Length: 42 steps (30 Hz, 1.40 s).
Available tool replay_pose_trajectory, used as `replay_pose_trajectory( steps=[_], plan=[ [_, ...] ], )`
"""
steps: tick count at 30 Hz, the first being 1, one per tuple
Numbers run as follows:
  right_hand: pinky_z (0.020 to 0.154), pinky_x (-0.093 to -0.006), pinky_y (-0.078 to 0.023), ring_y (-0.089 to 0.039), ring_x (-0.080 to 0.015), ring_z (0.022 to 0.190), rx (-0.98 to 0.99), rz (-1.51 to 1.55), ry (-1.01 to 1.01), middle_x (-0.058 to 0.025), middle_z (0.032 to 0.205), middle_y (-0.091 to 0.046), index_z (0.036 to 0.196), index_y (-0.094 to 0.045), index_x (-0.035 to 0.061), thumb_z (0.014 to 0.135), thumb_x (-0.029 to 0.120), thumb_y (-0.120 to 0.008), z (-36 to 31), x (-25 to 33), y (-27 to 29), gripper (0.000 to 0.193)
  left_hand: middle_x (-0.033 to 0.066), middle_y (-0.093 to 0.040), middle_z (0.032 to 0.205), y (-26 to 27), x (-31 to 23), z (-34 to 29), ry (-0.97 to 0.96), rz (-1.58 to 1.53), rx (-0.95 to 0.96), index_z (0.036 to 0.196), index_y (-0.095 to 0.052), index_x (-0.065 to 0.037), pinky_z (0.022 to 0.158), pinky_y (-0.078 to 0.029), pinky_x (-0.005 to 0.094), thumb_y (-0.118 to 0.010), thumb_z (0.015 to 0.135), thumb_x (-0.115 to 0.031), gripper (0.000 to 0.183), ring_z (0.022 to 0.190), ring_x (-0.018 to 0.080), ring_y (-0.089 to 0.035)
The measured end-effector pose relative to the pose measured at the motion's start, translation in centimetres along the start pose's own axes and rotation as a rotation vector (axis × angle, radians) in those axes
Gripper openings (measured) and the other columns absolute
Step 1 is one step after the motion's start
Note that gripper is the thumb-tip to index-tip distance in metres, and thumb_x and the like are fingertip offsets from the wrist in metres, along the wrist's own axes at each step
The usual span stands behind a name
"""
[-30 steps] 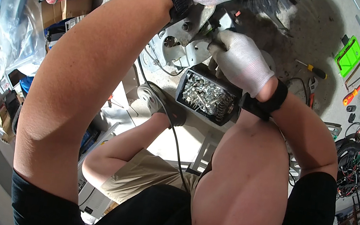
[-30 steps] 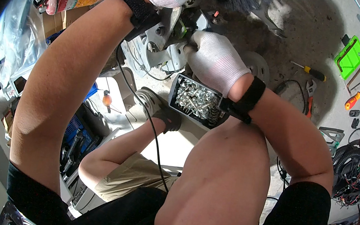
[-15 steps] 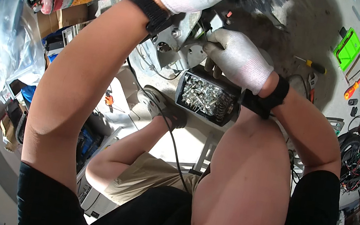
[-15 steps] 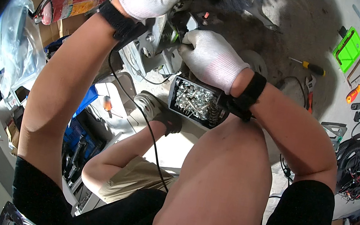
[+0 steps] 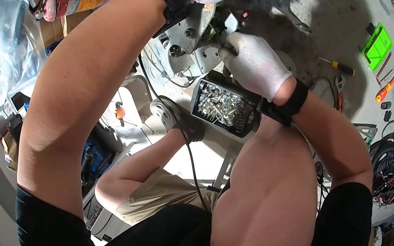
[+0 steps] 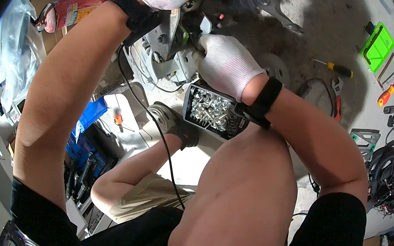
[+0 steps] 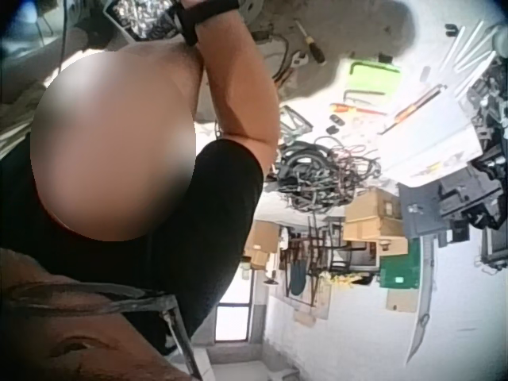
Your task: The recorder is disassembling and inspecting mechanical components of a large piece of equipment on a workshop floor.
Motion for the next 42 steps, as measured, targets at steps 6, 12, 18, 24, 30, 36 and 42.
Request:
replay_pose_trajectory(
  steps=[6,12,18,24,30,36,42],
  plan=[
    [0.062,-0.0404,-0.053,-0.07,-0.0238,0.064,-0.012,0.0,-0.012,-0.018,0.073,-0.068,0.099,-0.066,-0.0061,0.101,0.017,-0.059,0.3,0.2,-0.9,0.024,0.0127,-0.065,0.07,0.1,0.0,-0.1,0.016,-0.015,-0.015,0.064,-0.063,-0.005,0.069,-0.049,0.0473,-0.063,0.087,-0.02,0.028,0.074,0.0354,-0.062],
    [0.058,-0.0375,-0.054,-0.069,-0.0206,0.061,-0.032,0.057,-0.011,-0.0151,0.074,-0.069,0.1,-0.065,-0.006,0.101,0.015,-0.057,0.4,0.4,-1.0,0.022,0.0131,-0.064,0.07,0.0,0.1,-0.1,0.051,-0.02,0.01,0.064,-0.063,-0.005,0.07,-0.049,0.0476,-0.062,0.088,-0.021,0.029,0.075,0.036,-0.062],
    [0.077,-0.0478,-0.055,-0.07,-0.0446,0.087,-0.06,0.07,-0.057,-0.0287,0.086,-0.069,0.095,-0.069,-0.0047,0.098,0.022,-0.062,0.3,0.4,-0.7,0.028,0.0145,-0.065,0.073,-0.1,0.2,-0.1,0.044,-0.024,0.007,0.067,-0.064,-0.004,0.073,-0.049,0.0475,-0.061,0.089,-0.021,0.028,0.079,0.0366,-0.062],
    [0.073,-0.0476,-0.055,-0.07,-0.0422,0.081,-0.092,-0.06,0.03,-0.0273,0.084,-0.069,0.096,-0.067,-0.0056,0.098,0.017,-0.061,0.6,0.2,-1.2,0.023,0.0144,-0.065,0.074,-0.5,0.0,-0.3,0.076,-0.033,-0.03,0.068,-0.064,-0.004,0.074,-0.049,0.0477,-0.061,0.09,-0.02,0.028,0.08,0.0366,-0.062],
    [0.081,-0.0506,-0.055,-0.069,-0.0458,0.087,-0.056,-0.143,0.026,-0.0297,0.087,-0.069,0.096,-0.07,-0.0043,0.094,0.017,-0.062,0.8,-0.7,-1.2,0.022,0.0142,-0.066,0.075,-0.6,-0.3,-0.4,0.088,-0.052,-0.026,0.068,-0.064,-0.004,0.074,-0.05,0.0476,-0.062,0.089,-0.02,0.027,0.082,0.0364,-0.063],
    [0.082,-0.0502,-0.055,-0.07,-0.0451,0.088,-0.077,-0.181,-0.017,-0.0285,0.089,-0.07,0.098,-0.07,-0.0041,0.093,0.017,-0.063,0.5,-1.2,-1.0,0.023,0.0157,-0.067,0.077,-0.7,-0.2,-0.5,0.063,-0.013,-0.054,0.073,-0.066,-0.004,0.073,-0.05,0.0486,-0.062,0.091,-0.02,0.024,0.082,0.0378,-0.063],
    [0.079,-0.0474,-0.054,-0.069,-0.0447,0.087,-0.082,-0.152,0.019,-0.0277,0.087,-0.069,0.099,-0.068,-0.0054,0.095,0.016,-0.061,0.6,-0.8,-0.4,0.023,0.0159,-0.067,0.078,-1.0,-0.2,-0.8,0.062,-0.003,-0.043,0.074,-0.066,-0.004,0.073,-0.051,0.0479,-0.062,0.09,-0.019,0.022,0.081,0.0377,-0.063]
  ],
)
Point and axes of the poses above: each hand's wrist, its own z-axis towards the middle knuckle, its own y-axis out of the back of the hand, x = y × z, the point moved 2 cm from there along z, towards the middle knuckle
